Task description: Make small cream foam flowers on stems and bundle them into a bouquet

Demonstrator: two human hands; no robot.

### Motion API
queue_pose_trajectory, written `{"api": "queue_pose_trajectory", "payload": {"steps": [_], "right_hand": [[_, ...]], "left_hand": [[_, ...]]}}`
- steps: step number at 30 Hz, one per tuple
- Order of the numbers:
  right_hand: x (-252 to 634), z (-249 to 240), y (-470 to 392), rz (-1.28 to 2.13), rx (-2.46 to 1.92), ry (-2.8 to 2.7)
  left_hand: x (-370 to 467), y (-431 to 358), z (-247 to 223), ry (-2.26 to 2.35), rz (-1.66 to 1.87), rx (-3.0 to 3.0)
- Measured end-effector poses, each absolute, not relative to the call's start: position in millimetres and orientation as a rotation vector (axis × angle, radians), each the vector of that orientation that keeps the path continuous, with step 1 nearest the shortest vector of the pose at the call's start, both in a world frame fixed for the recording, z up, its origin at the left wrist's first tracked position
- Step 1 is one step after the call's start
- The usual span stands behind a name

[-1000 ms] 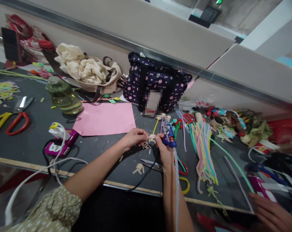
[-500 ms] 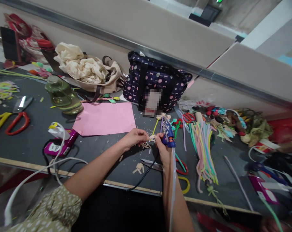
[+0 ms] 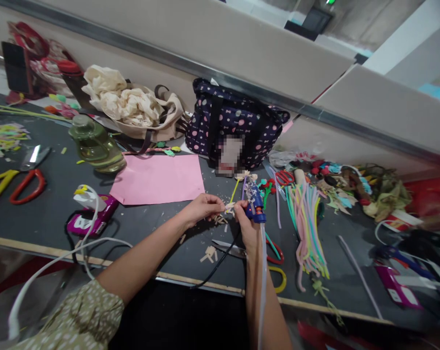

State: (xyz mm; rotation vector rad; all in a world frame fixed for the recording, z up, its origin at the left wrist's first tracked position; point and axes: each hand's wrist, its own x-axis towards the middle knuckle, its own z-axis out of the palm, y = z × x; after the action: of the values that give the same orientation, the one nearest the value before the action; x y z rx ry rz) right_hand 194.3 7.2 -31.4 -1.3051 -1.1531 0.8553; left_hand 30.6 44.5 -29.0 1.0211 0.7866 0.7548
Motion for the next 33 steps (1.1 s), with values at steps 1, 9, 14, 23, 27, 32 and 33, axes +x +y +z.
{"api": "queue_pose_trajectory", "payload": {"steps": [1,9,14,23,27,32,33], "right_hand": [[193.5,-30.0,6.9,0.857,-1.292,-1.128],[191.8,-35.2,8.5,0.839,-1.253,-1.031],[189.9,-33.3,7.8,0.862,-1.263,-1.05],[194.3,-36.2,9.2,0.85,-1.295,-1.041],[196.9,-37.8,9.7,0.884,-1.346,-1.015],[195.9,-39.4,6.7,0.981,-1.246,-1.114],[195.3,-40.4,5.8,1.016,-1.218,-1.122]], "left_hand": [[30.4,44.7,-28.7,0.775,0.751,0.993],[28.9,50.1,-38.2,0.654,0.77,0.751],[28.2,49.9,-36.6,0.642,0.759,0.679],[27.8,47.2,-29.8,0.599,0.666,0.637],[27.3,49.1,-30.2,0.673,0.801,0.679],[26.0,53.0,-31.9,0.771,1.034,0.679],[25.9,53.8,-32.3,0.793,1.061,0.672]]}}
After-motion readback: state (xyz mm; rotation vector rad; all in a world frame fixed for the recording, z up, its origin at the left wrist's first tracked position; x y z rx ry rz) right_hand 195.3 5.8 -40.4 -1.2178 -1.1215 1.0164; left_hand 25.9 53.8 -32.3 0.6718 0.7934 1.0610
